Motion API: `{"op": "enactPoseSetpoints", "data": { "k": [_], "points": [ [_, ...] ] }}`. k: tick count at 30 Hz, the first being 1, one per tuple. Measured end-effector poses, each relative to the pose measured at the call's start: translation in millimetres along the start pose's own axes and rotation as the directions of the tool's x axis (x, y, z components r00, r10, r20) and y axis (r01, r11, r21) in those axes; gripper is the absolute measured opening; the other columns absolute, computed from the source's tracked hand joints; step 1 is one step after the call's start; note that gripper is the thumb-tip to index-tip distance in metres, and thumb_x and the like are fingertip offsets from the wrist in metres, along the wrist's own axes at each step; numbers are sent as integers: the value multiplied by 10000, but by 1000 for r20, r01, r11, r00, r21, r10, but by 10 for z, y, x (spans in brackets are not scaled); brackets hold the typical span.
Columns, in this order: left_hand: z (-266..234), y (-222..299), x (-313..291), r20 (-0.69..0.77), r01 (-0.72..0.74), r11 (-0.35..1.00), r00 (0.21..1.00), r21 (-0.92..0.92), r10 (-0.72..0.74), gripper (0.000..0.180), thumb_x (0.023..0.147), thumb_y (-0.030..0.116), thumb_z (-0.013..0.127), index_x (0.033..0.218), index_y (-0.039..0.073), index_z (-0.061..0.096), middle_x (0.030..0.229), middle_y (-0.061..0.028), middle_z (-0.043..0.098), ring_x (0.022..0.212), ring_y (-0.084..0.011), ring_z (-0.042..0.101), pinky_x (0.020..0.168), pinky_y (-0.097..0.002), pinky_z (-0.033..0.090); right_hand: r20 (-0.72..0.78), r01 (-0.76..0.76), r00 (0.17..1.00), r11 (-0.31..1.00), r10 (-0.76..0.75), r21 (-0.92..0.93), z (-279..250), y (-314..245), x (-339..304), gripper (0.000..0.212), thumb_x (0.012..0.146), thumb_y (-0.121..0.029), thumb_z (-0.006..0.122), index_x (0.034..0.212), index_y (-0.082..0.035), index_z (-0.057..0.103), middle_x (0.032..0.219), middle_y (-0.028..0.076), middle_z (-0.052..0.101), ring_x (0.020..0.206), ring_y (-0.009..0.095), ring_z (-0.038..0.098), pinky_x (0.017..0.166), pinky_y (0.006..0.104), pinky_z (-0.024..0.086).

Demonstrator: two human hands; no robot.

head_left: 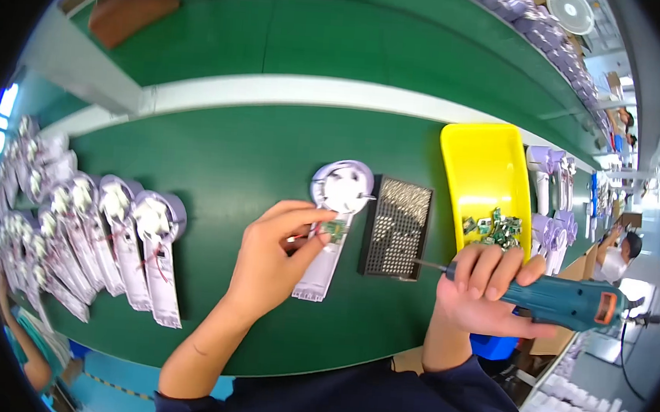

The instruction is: The person assembles portable fans by placing circuit boards into the fan housings and screwing them in with an electric screwdriver.

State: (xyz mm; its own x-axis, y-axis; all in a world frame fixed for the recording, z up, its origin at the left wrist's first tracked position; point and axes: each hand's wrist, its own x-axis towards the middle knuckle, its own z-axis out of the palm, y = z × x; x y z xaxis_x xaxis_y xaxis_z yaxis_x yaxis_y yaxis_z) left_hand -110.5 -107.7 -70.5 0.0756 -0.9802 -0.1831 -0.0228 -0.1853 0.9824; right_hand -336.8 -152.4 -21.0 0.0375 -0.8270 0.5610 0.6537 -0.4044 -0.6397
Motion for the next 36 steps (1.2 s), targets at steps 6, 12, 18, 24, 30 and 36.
{"op": "enactPoseSetpoints", "data": {
  "k": [6, 12, 18, 24, 30, 36],
  "points": [
    [-137, 8, 171, -73, 52, 997, 996, -50, -55, 275, 843, -86, 661, 1106, -16, 701, 1048, -79, 665, 794, -90, 654, 676, -196, 502, -202, -46, 979, 998, 36, -46, -305, -368, -401, 815, 798, -881, 410, 987, -89, 442, 677, 38, 480, 530, 161, 473, 452, 291, 405],
    [-76, 116, 590, -76, 57, 994, 995, -90, -64, 296, 828, -100, 653, 1116, -44, 690, 1055, -113, 680, 851, -114, 671, 764, -222, 504, -450, -30, 892, 991, -30, -127, -491, -640, -612, 806, 800, -896, 358, 936, -108, 455, 589, 16, 431, 423, 134, 402, 372, 262, 339],
    [-43, 177, 771, -62, 107, 988, 992, -112, -114, 276, 845, -23, 694, 1120, 3, 705, 992, -46, 669, 872, -114, 634, 765, -231, 515, -473, -17, 879, 987, -60, -158, -644, -792, -745, 742, 821, -848, 424, 917, -113, 462, 585, 7, 424, 445, 134, 388, 387, 262, 328],
    [-10, 216, 1014, -28, 127, 988, 991, -88, -130, 266, 880, 16, 697, 1145, 17, 697, 965, -39, 674, 855, -103, 635, 736, -226, 517, -604, -607, 753, 629, 260, -486, -1064, -1131, -329, 352, 912, -388, 646, 903, -48, 556, 679, 43, 568, 497, 112, 514, 440, 242, 372],
    [95, 94, 1173, -22, 106, 993, 994, -61, -107, 261, 875, 8, 687, 1134, 23, 706, 969, -48, 676, 855, -125, 636, 756, -242, 516, -381, -429, 818, 14, 430, -903, -1106, -841, 1, 418, 782, -271, 778, 1073, -23, 610, 858, 210, 672, 823, 415, 649, 736, 447, 515],
    [96, 6, 1198, 27, -11, 1000, 1000, -14, 11, 279, 823, -42, 677, 1091, 15, 728, 897, -17, 658, 804, -100, 594, 750, -235, 490, -234, -150, 859, -213, 456, -966, -1024, -640, 199, 448, 775, -261, 785, 1112, -45, 583, 845, 224, 675, 812, 428, 655, 724, 491, 515]
  ]
}}
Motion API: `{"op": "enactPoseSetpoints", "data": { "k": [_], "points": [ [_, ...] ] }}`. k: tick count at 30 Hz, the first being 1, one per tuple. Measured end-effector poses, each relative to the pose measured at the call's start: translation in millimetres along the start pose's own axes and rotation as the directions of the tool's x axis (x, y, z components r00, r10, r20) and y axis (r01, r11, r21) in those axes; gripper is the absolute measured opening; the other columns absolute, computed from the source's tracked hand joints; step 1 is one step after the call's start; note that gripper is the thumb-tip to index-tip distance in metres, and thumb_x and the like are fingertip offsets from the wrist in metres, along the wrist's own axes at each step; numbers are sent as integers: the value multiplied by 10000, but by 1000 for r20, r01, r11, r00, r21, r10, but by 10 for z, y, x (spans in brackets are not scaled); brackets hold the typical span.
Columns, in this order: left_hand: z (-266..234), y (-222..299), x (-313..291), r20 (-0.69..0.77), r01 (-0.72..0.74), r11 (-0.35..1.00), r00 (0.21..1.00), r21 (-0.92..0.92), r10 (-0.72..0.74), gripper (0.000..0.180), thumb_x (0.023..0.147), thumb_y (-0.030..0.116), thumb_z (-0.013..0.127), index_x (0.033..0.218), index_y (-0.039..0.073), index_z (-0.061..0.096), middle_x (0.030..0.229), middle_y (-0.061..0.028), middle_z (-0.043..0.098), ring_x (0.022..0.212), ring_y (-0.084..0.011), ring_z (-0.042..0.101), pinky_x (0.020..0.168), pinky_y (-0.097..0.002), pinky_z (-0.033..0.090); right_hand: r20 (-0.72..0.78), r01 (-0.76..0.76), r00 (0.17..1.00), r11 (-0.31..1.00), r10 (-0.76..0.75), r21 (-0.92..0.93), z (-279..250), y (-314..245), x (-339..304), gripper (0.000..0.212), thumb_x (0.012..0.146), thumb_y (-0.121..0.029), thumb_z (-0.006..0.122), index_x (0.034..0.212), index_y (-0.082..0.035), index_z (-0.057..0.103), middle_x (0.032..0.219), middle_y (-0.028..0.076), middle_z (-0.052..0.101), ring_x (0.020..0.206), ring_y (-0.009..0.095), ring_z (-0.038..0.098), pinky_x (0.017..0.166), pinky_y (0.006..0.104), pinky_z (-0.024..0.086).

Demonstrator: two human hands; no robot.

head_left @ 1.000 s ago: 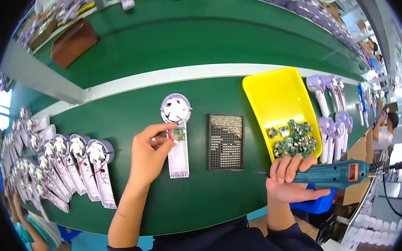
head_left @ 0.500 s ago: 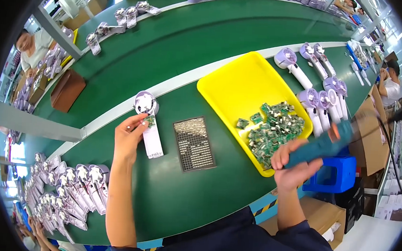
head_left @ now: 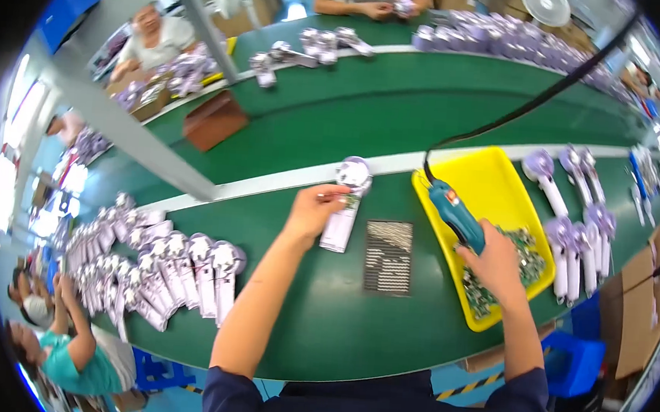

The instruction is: The person assembles portable fans by placing circuit boards into the fan housings and screwing them in with an electric screwdriver.

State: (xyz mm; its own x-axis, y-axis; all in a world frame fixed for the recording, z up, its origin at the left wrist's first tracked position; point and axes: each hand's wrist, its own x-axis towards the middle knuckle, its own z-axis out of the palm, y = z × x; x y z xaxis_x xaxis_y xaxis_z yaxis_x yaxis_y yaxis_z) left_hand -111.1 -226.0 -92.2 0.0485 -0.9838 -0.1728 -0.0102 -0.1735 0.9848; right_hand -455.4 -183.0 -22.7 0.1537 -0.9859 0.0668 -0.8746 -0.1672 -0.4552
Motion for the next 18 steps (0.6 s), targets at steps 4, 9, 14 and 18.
{"op": "enactPoseSetpoints", "data": {
  "k": [4, 9, 14, 18],
  "points": [
    [90, 17, -29, -59, -3, 1000, 998, -6, 2, 290, 815, -36, 667, 1092, 19, 731, 872, -21, 658, 793, -100, 594, 735, -240, 489, 85, -73, 993, 993, 80, -90, -30, -175, -38, 488, 747, -185, 807, 1141, -38, 559, 846, 230, 671, 827, 415, 664, 730, 479, 524],
    [111, 50, -42, -55, 33, 999, 998, 37, -31, 248, 884, -42, 638, 1112, 10, 720, 961, -50, 695, 847, -104, 623, 786, -238, 508, 59, 6, 998, 991, 1, -132, 128, -152, -52, 465, 758, -158, 785, 1156, -65, 564, 861, 203, 678, 826, 398, 669, 724, 470, 529],
    [174, 72, -264, -15, -151, 980, 988, 130, 154, 420, 885, 46, 645, 1304, 28, 617, 1008, -133, 720, 937, -183, 694, 828, -301, 533, -32, 21, 999, 998, -23, -67, 65, -140, -51, 407, 769, -171, 773, 1124, -58, 609, 842, 200, 680, 801, 395, 671, 719, 467, 530],
    [223, 230, -914, 219, -424, 614, 898, 666, 383, 1085, 741, 535, 789, 1562, 111, 221, 1590, -292, 108, 1460, -503, 117, 1177, -565, 185, -146, 33, 989, 994, -17, 109, -12, -14, -122, 280, 808, -127, 727, 1061, -29, 657, 837, 163, 701, 669, 314, 675, 608, 401, 527]
  ]
}}
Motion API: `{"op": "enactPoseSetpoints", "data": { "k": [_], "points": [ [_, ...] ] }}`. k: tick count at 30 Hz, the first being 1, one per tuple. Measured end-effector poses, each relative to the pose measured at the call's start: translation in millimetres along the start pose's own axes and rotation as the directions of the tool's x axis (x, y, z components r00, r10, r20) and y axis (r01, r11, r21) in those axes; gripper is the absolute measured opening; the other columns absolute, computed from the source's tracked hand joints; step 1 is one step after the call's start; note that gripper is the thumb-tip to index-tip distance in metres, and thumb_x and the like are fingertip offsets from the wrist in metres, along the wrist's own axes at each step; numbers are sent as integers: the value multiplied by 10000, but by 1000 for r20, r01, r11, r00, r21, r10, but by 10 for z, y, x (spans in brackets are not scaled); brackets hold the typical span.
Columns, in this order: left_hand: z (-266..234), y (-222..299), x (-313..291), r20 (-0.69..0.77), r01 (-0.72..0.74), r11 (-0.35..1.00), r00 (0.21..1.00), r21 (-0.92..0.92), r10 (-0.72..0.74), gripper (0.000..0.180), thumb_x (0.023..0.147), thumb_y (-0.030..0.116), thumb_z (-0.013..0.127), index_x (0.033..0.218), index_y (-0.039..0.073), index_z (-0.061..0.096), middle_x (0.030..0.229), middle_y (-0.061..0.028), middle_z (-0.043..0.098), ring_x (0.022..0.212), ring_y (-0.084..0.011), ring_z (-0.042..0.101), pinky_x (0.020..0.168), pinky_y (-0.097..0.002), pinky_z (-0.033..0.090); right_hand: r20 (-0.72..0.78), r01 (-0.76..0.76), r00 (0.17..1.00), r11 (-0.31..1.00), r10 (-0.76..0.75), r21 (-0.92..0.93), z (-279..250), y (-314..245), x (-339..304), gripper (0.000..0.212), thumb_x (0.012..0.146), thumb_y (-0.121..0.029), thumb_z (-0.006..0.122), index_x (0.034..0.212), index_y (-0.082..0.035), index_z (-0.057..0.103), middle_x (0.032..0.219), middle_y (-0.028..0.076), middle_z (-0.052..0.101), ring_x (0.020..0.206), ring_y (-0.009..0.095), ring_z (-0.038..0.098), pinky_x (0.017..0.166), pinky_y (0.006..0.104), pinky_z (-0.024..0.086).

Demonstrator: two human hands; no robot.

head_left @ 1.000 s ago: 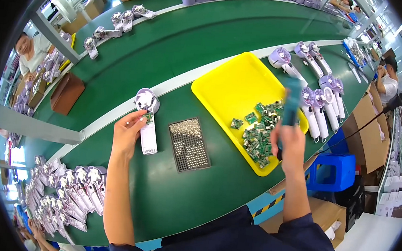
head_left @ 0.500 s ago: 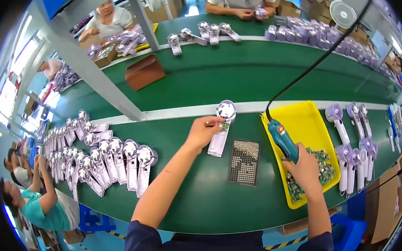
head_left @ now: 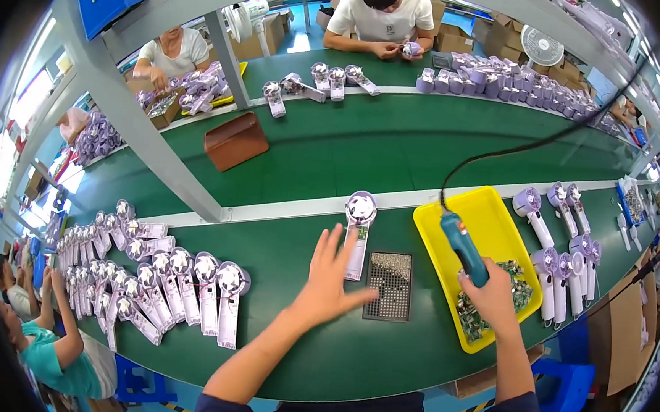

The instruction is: The person assembles portable fans by placing circuit boards into the fan housings and screwing them in with an electric screwdriver.

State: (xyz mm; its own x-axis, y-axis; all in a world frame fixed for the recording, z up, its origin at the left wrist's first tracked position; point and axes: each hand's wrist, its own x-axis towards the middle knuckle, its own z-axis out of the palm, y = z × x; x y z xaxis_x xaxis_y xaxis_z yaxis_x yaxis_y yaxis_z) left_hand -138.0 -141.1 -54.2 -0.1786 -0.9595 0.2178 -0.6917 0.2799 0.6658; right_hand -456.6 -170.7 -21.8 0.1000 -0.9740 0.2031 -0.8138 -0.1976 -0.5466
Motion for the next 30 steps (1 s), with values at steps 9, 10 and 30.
{"op": "enactPoseSetpoints", "data": {
  "k": [9, 10, 30],
  "points": [
    [-32, 630, -342, -63, -248, 957, 968, -149, 241, 741, 744, 402, 829, 1359, 94, 554, 1400, -165, 481, 1349, -379, 398, 1128, -562, 273, 425, -419, 901, -77, 90, 905, 345, -529, -707, 407, 886, -71, 645, 1269, 16, 541, 1183, 220, 650, 567, 131, 532, 427, 241, 400],
    [-60, 711, -458, -208, -230, 930, 962, -287, 174, 546, 756, 196, 837, 1240, 45, 636, 1194, -121, 611, 1126, -297, 593, 999, -435, 456, 384, -384, 923, -4, 42, 923, 374, -674, -703, 432, 906, -49, 616, 1316, 21, 498, 1224, 222, 636, 623, 130, 570, 457, 231, 432],
    [142, 435, -1135, -205, -23, 481, 922, -876, -328, 234, 805, -73, 728, 1029, -9, 713, 1360, -160, 480, 1200, -251, 551, 1024, -382, 447, 451, -413, 891, 307, -59, 857, 817, -1201, -1090, 557, 820, 106, 695, 1337, 46, 495, 1187, 193, 667, 679, 96, 610, 528, 207, 466]
  ]
}}
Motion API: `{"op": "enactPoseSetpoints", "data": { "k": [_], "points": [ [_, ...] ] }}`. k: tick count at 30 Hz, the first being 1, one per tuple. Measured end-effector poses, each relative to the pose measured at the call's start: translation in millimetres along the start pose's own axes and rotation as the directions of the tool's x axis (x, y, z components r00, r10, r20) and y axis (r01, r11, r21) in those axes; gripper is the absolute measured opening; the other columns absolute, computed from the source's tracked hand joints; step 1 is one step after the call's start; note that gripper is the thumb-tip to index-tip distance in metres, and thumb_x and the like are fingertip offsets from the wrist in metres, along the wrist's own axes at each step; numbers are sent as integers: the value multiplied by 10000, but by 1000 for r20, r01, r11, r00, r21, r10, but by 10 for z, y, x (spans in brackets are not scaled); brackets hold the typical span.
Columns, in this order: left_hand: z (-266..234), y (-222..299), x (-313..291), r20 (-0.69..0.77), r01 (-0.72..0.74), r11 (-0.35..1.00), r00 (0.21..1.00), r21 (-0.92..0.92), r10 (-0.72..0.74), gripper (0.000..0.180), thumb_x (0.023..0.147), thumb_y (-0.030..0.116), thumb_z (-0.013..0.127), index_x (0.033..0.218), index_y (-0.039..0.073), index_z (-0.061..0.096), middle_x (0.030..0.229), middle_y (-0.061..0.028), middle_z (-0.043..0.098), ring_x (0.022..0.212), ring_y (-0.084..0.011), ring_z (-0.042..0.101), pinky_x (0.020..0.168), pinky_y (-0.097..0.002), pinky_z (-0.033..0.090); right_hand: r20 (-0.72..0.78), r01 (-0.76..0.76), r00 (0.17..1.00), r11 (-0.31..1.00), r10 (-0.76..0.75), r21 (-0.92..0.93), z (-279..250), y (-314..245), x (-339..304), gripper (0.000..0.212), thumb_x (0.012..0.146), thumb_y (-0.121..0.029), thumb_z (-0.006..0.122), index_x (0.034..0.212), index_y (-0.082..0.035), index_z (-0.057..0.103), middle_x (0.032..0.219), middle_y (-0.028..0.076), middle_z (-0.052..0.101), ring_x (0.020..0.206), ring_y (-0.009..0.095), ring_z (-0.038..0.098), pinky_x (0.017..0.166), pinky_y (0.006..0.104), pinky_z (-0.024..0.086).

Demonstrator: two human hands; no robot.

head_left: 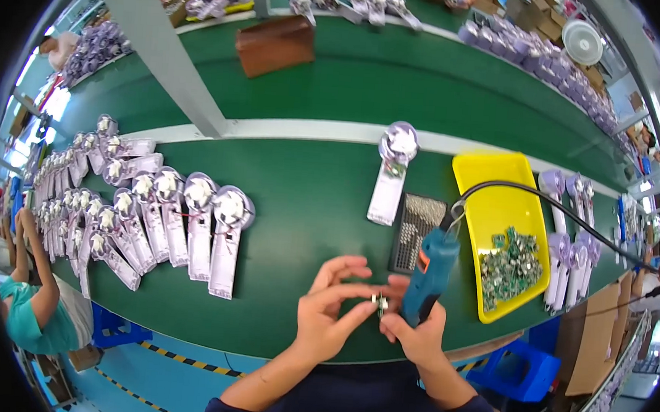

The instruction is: The person assembles portable fans by placing circuit boards into the fan housings and screwing them in with an electric screwdriver.

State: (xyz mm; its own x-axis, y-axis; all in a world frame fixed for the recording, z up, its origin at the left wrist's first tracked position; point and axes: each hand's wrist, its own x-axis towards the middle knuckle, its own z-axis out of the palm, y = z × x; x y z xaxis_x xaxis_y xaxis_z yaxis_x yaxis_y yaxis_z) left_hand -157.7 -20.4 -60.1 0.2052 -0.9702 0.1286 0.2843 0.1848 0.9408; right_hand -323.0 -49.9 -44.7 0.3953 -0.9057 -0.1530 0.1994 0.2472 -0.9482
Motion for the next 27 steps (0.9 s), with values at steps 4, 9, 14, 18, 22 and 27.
{"op": "enactPoseSetpoints", "data": {
  "k": [4, 9, 14, 18, 22, 27],
  "points": [
    [-32, 59, -152, 76, 89, 990, 994, -105, -81, 206, 801, -52, 746, 994, 7, 709, 1376, -149, 458, 1206, -240, 534, 1025, -387, 439, 71, -104, 992, 994, 101, 39, -60, 57, -149, 499, 821, 98, 702, 1292, 41, 546, 862, 73, 654, 594, 79, 562, 501, 212, 426],
    [-164, 89, -230, 146, 140, 990, 980, -26, -134, 179, 804, -30, 755, 966, 28, 707, 1390, -141, 445, 1207, -230, 528, 1020, -382, 449, 127, -163, 980, 982, 150, 95, -76, 150, -228, 397, 841, 46, 722, 1218, 41, 597, 789, 27, 597, 577, 69, 535, 497, 211, 405],
    [-259, 113, -147, 223, 202, 977, 957, -65, -183, 192, 767, -47, 782, 936, 0, 706, 1371, -160, 440, 1202, -255, 513, 979, -392, 476, 167, -169, 975, 975, 144, 145, -63, 204, -183, 372, 820, 48, 731, 1174, 34, 614, 841, 58, 622, 581, 76, 529, 497, 223, 414],
    [-297, 212, -65, 290, 175, 981, 946, -87, -143, 176, 763, 3, 801, 906, 26, 702, 1319, -129, 484, 1183, -245, 521, 1015, -395, 427, 206, -120, 975, 978, 83, 173, -27, 153, -151, 379, 807, 34, 752, 1159, 43, 614, 1050, 95, 628, 730, 92, 568, 581, 232, 457],
    [-299, 213, -92, 291, 135, 990, 950, -46, -116, 166, 760, -1, 801, 890, 24, 700, 1231, -111, 493, 1151, -239, 520, 1010, -386, 430, 235, -170, 966, 951, 109, 257, -20, 165, -167, 397, 797, 30, 766, 1163, 41, 611, 1107, 122, 626, 774, 102, 574, 627, 240, 478],
    [-294, 227, -137, 302, 116, 993, 948, -32, -100, 168, 755, -10, 803, 886, 20, 702, 1193, -105, 499, 1127, -232, 531, 991, -378, 455, 267, -109, 962, 971, 51, 210, -40, 170, -205, 394, 798, 21, 772, 1159, 39, 613, 1151, 158, 624, 780, 109, 578, 630, 242, 486]
  ]
}}
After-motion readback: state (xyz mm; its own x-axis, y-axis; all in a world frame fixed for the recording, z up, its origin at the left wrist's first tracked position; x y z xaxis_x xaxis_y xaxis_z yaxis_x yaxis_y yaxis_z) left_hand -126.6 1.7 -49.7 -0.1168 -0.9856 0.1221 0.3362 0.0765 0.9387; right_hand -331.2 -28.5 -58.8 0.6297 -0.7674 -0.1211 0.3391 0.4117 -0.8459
